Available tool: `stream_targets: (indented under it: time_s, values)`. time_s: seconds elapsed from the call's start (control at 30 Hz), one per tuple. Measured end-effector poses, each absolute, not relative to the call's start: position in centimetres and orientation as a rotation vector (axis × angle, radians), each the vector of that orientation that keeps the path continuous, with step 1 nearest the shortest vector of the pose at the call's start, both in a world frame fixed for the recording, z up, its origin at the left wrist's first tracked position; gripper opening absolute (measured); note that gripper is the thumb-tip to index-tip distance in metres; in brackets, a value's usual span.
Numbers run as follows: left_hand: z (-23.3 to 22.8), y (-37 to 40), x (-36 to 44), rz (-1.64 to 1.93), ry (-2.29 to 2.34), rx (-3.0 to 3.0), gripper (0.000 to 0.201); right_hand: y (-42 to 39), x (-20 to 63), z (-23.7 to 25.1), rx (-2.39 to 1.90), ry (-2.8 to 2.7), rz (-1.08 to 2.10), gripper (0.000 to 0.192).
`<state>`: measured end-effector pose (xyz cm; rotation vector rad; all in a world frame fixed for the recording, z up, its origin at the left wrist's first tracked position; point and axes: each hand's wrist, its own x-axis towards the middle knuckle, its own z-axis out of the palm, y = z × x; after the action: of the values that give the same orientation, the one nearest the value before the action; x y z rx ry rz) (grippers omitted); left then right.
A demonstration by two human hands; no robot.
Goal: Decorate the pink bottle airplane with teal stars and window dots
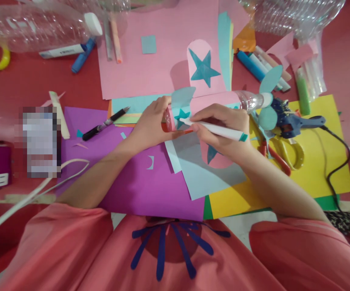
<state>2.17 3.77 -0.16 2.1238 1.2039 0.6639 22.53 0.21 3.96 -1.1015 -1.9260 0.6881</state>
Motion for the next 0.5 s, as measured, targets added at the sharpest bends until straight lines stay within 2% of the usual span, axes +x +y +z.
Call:
stream_targets:
  time_s: [0.33, 0.5]
  values:
    - [0.06, 3.70, 2.15, 0.654, 1.217, 2.121, 0.055, 0.19, 22.41, 4.10, -1.122, -1.877, 0.623, 0.016]
    - [-0.05, 3.75, 2.16, 0.662, 1.204, 2.101, 0.058, 0.10, 22.75, 4.44, -1.145, -1.776, 0.614, 0.028]
